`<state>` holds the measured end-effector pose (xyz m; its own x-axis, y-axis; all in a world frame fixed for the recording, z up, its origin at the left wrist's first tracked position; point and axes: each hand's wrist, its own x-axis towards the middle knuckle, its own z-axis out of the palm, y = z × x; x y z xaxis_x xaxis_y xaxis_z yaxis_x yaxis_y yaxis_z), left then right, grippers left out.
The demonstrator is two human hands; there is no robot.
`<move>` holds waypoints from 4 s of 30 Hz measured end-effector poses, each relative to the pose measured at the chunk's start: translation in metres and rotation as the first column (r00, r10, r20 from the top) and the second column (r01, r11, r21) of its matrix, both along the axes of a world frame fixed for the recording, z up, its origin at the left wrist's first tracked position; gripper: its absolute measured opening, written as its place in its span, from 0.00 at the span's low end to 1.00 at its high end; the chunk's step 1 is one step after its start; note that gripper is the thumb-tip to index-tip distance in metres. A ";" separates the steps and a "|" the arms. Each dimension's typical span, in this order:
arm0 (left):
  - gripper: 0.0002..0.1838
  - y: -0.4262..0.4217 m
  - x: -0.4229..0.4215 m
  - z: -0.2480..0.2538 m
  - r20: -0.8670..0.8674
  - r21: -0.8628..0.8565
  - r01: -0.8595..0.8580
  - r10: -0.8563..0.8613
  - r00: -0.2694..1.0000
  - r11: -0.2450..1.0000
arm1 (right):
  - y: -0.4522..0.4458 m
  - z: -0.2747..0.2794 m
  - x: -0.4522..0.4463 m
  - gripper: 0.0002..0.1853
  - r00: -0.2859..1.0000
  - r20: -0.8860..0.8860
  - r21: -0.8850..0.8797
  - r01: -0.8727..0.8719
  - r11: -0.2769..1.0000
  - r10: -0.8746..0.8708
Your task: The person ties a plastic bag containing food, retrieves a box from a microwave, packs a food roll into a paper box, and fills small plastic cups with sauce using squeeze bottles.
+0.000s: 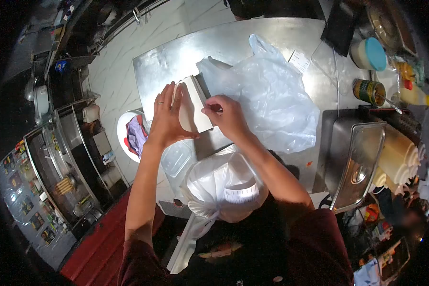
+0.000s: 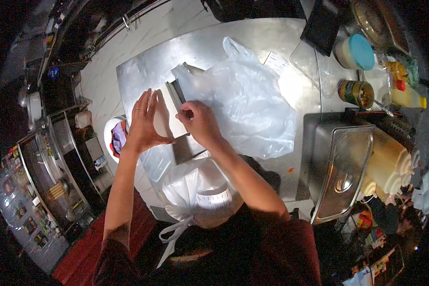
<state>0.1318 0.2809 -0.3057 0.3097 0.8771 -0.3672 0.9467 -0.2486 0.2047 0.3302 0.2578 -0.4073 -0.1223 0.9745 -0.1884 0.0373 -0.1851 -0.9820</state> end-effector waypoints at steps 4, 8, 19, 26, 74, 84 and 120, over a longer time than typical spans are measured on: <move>0.84 -0.006 -0.017 -0.002 0.037 -0.017 -0.004 0.005 0.999 1.000 | 0.007 0.013 0.008 0.19 0.986 0.083 0.063 -0.152 0.986 0.146; 0.84 -0.007 -0.019 -0.007 0.095 -0.032 -0.058 0.061 0.994 0.998 | 0.008 0.021 0.010 0.24 0.918 0.326 0.355 -0.342 0.870 0.227; 0.82 -0.008 -0.018 -0.008 0.060 0.020 -0.041 0.040 0.997 0.999 | 0.018 0.019 0.006 0.29 0.862 0.380 0.417 -0.484 0.769 0.336; 0.84 -0.010 -0.018 -0.012 0.039 0.047 -0.057 0.055 0.998 0.997 | 0.018 0.021 -0.004 0.42 0.839 0.459 0.419 -0.495 0.761 0.293; 0.73 -0.008 -0.045 -0.019 0.252 0.097 -0.177 0.147 0.956 0.980 | 0.068 0.043 -0.013 0.78 0.452 0.790 0.202 -0.829 0.521 0.413; 0.68 -0.004 -0.036 -0.028 0.093 0.046 0.010 -0.015 0.996 0.999 | 0.045 0.030 0.021 0.62 0.746 0.443 0.056 -0.576 0.816 0.496; 0.87 -0.002 -0.013 -0.021 0.091 -0.022 0.065 -0.063 0.994 0.998 | -0.005 -0.011 0.017 0.29 0.969 0.077 0.101 -0.242 0.965 0.235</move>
<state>0.1193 0.2786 -0.3266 0.3980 0.8451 -0.3570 0.9063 -0.3018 0.2960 0.3468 0.2526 -0.4180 -0.3451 0.9334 -0.0981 0.1310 -0.0556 -0.9898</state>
